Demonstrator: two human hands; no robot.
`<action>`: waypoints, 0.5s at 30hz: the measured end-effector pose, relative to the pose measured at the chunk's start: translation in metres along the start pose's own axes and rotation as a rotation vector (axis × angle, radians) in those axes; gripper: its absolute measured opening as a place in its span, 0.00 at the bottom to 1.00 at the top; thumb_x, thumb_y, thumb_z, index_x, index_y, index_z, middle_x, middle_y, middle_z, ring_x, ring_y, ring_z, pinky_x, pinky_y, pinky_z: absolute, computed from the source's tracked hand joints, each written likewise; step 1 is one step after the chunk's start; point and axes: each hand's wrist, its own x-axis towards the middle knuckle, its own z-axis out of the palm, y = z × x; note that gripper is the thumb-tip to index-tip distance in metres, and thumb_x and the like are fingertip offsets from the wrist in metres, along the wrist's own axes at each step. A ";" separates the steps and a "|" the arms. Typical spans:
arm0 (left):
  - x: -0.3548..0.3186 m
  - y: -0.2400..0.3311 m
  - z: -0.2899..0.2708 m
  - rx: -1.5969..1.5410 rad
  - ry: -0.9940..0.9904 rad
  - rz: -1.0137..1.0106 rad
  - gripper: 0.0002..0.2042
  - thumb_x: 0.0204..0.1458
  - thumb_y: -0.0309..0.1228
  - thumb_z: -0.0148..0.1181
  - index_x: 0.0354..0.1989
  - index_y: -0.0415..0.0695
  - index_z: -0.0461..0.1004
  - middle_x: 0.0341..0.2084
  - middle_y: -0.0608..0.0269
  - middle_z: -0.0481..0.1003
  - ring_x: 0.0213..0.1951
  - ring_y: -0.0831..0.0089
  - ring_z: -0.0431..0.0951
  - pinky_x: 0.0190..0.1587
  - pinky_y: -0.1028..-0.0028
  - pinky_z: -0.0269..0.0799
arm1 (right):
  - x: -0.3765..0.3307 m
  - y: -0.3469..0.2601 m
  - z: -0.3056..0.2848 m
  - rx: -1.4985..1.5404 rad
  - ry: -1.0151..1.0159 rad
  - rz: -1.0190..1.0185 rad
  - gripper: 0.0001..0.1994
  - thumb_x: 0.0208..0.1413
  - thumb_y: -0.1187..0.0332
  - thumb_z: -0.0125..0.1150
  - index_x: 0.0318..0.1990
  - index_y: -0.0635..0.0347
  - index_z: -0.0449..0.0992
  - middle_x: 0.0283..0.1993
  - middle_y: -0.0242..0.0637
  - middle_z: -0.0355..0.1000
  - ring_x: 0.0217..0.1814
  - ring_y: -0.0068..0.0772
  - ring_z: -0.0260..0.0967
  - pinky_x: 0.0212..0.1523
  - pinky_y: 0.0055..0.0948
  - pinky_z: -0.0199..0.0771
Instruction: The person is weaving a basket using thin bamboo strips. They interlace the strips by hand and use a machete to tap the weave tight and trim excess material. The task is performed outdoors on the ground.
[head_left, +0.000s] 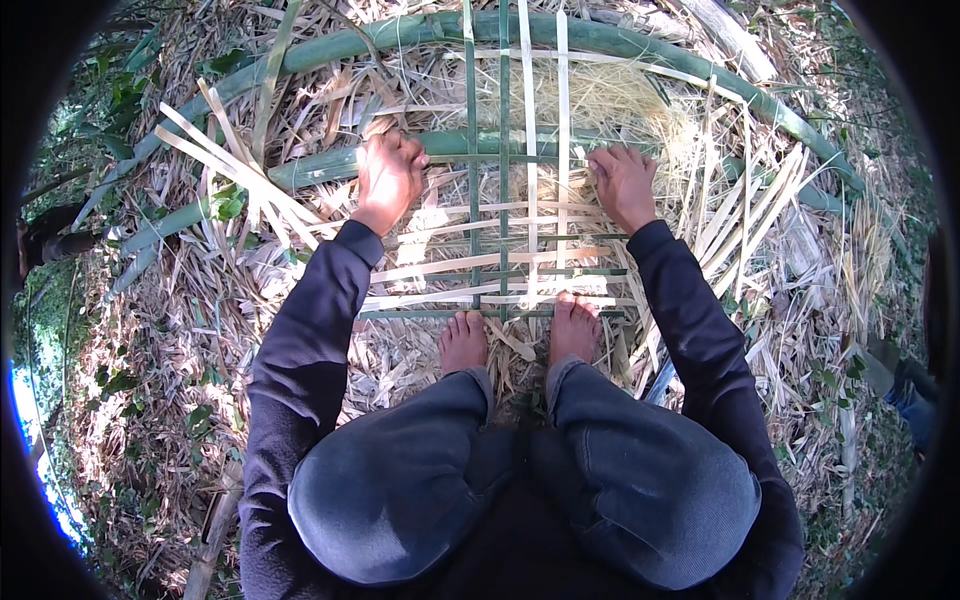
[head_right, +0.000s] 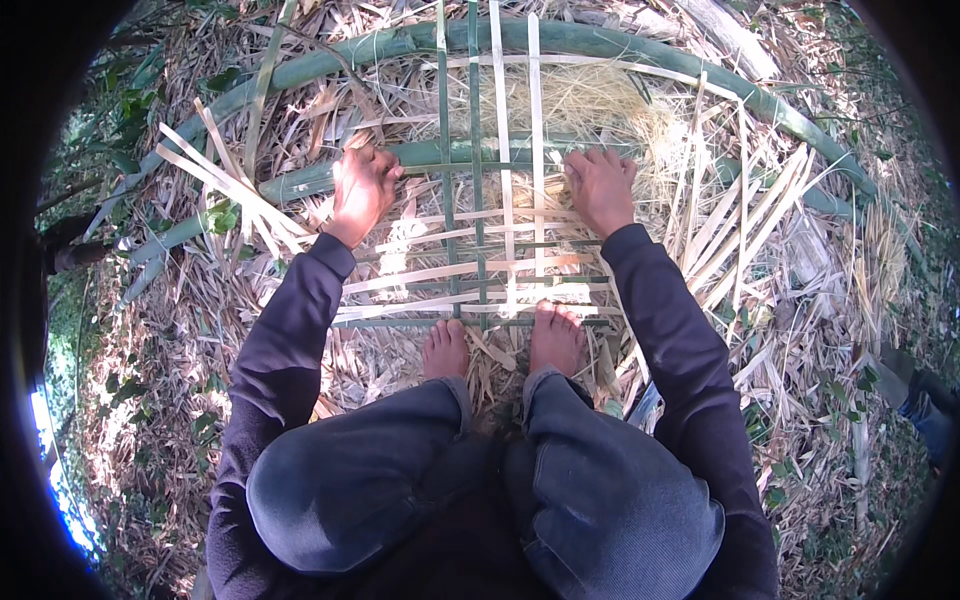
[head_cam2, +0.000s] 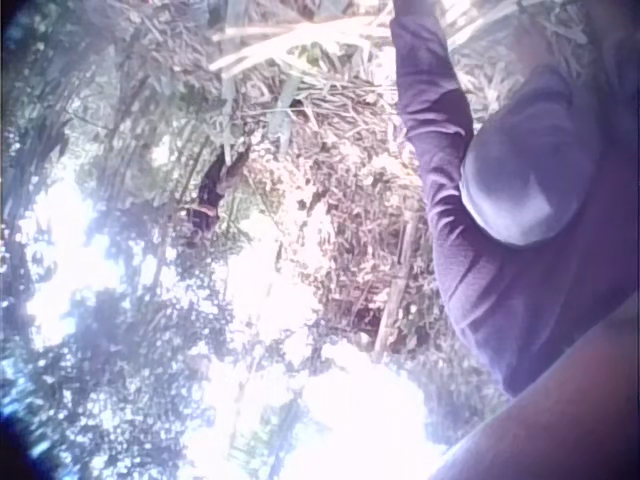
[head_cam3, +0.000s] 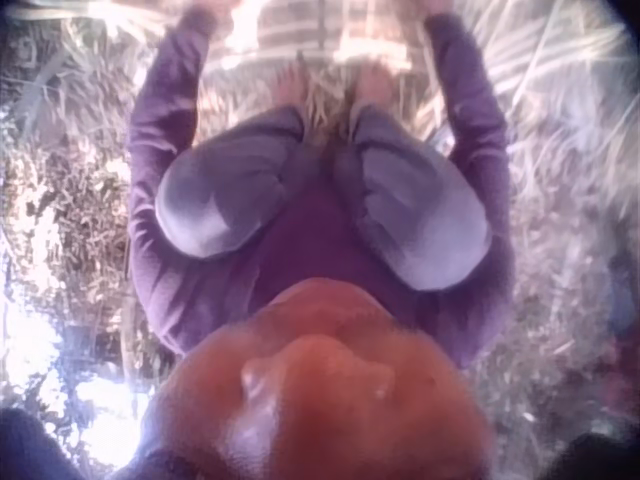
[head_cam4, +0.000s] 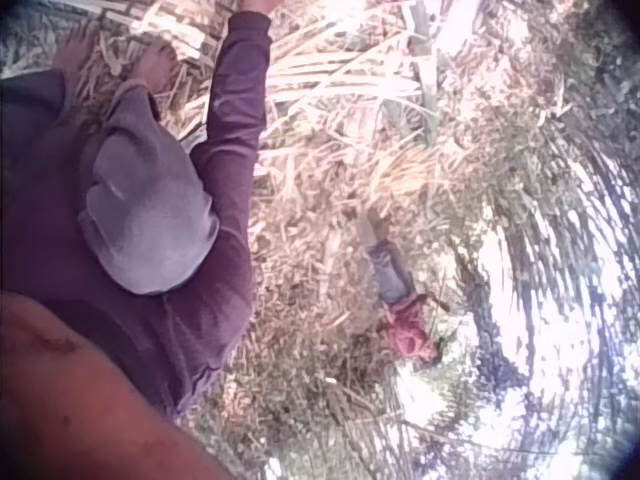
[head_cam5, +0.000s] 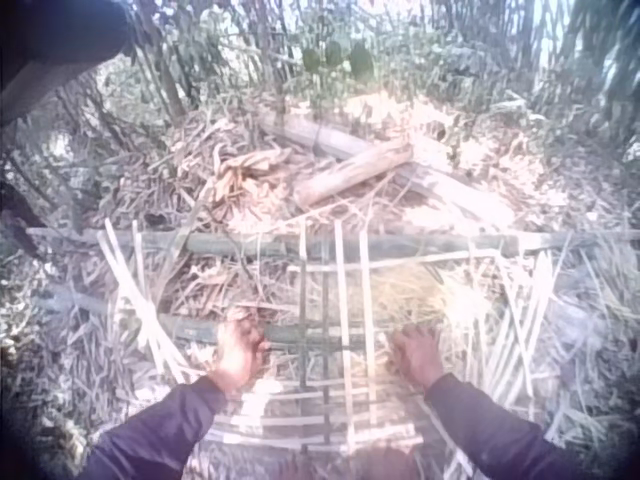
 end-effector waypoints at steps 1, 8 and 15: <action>-0.006 0.003 0.000 0.007 -0.008 0.002 0.03 0.51 0.31 0.60 0.32 0.49 0.77 0.34 0.61 0.70 0.40 0.58 0.69 0.43 0.58 0.58 | -0.004 0.000 0.000 0.004 -0.031 0.022 0.04 0.60 0.67 0.57 0.40 0.46 0.77 0.38 0.31 0.71 0.47 0.40 0.64 0.54 0.45 0.54; -0.018 0.003 0.000 -0.034 -0.033 0.024 0.03 0.53 0.32 0.61 0.35 0.51 0.76 0.31 0.64 0.71 0.39 0.58 0.69 0.44 0.57 0.57 | -0.010 -0.001 -0.005 0.033 -0.029 -0.010 0.03 0.60 0.66 0.58 0.39 0.47 0.77 0.36 0.30 0.71 0.47 0.39 0.64 0.51 0.45 0.54; -0.028 0.013 -0.003 -0.075 -0.085 -0.039 0.03 0.54 0.31 0.58 0.34 0.48 0.75 0.32 0.60 0.73 0.41 0.56 0.74 0.45 0.56 0.61 | -0.016 0.002 -0.008 0.053 -0.118 -0.009 0.04 0.61 0.66 0.57 0.40 0.47 0.78 0.36 0.30 0.71 0.46 0.39 0.65 0.51 0.44 0.54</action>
